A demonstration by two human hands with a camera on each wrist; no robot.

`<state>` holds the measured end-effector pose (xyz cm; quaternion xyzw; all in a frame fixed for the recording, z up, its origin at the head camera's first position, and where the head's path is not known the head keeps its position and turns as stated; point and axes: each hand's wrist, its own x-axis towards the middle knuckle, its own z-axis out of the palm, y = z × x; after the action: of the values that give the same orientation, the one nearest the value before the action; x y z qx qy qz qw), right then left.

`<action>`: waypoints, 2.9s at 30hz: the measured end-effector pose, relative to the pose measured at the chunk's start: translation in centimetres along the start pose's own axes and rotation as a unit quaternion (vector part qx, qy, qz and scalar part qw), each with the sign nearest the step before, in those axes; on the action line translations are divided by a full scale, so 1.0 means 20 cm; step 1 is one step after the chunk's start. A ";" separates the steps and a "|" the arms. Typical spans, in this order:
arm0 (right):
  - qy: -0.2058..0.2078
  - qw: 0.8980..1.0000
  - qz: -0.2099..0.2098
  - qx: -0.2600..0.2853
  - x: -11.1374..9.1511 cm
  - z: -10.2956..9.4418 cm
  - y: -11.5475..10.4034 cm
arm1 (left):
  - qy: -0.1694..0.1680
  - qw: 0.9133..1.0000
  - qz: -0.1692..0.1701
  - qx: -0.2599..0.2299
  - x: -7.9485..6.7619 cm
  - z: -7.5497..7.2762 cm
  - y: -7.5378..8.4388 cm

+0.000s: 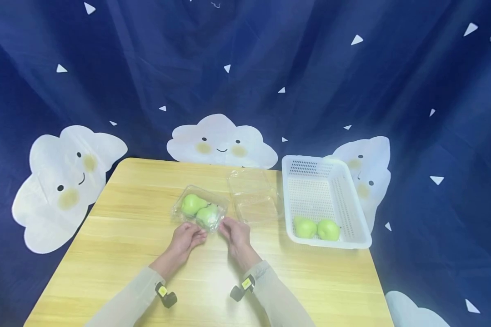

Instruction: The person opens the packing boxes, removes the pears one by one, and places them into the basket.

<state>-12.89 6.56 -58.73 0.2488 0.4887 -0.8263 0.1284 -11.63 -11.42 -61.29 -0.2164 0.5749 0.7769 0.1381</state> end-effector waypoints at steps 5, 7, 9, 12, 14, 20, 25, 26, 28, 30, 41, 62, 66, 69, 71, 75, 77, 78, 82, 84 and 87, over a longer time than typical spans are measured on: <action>-0.012 1.000 -0.002 -0.023 0.01 0.00 0.01 | -0.007 1.000 -0.012 0.015 0.02 -0.03 0.01; -0.020 0.999 -0.003 -0.036 0.01 0.01 0.01 | -0.013 1.000 -0.017 0.016 0.03 -0.05 0.02; -0.026 0.999 -0.001 -0.047 0.01 0.01 0.00 | -0.019 0.999 -0.022 0.019 0.04 -0.06 0.02; -0.032 0.998 0.002 -0.059 0.02 0.01 0.01 | -0.030 0.999 -0.026 0.024 0.04 -0.08 0.03; -0.034 0.997 0.007 -0.065 0.03 0.01 0.01 | -0.033 0.999 -0.027 0.026 0.04 -0.08 0.05; -0.028 0.997 0.019 -0.068 0.03 0.03 0.04 | -0.042 0.998 -0.025 0.039 0.05 -0.10 0.08; -0.022 0.998 0.016 -0.060 0.04 0.04 0.05 | -0.050 0.998 -0.029 0.032 0.06 -0.11 0.08; -0.021 0.998 0.015 -0.059 0.04 0.04 0.05 | -0.051 0.998 -0.029 0.029 0.07 -0.11 0.08; -0.019 0.998 0.013 -0.058 0.04 0.05 0.05 | -0.059 0.998 -0.028 0.026 0.07 -0.11 0.07; -0.018 0.998 0.012 -0.059 0.04 0.05 0.05 | -0.066 0.997 -0.028 0.023 0.07 -0.12 0.07; -0.026 0.998 0.016 -0.058 0.03 0.06 0.04 | -0.071 0.997 -0.018 0.019 0.09 -0.11 0.05; -0.009 0.999 0.033 -0.024 0.03 0.11 0.02 | -0.036 0.999 0.029 0.020 0.06 -0.08 0.02; -0.012 0.999 0.034 -0.030 0.03 0.11 0.02 | -0.027 0.999 0.032 0.027 0.05 -0.07 0.02; -0.010 0.999 0.031 -0.029 0.03 0.11 0.02 | -0.023 0.999 0.029 0.032 0.05 -0.06 0.03; -0.009 0.999 0.027 -0.028 0.03 0.11 0.02 | -0.022 0.999 0.027 0.036 0.05 -0.06 0.03; -0.009 0.999 0.030 -0.029 0.04 0.12 0.02 | -0.013 0.999 0.023 0.036 0.05 -0.05 0.04; -0.005 0.999 0.034 -0.032 0.04 0.11 0.02 | -0.010 0.999 0.021 0.037 0.05 -0.05 0.04; -0.003 0.999 0.035 -0.034 0.05 0.11 0.03 | -0.010 0.999 0.020 0.038 0.04 -0.04 0.04; 0.003 0.998 0.037 -0.041 0.04 0.11 0.02 | -0.010 0.999 0.023 0.043 0.05 -0.04 0.04; 0.002 0.998 0.036 -0.042 0.04 0.11 0.02 | -0.011 0.999 0.027 0.044 0.04 -0.04 0.04; 0.001 0.998 0.039 -0.039 0.04 0.11 0.02 | -0.012 0.998 0.029 0.047 0.04 -0.04 0.04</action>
<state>-13.90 4.47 -58.61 0.2636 0.5107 -0.8007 0.1692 -12.61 -12.44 -61.24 -0.1833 0.6150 0.7555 0.1320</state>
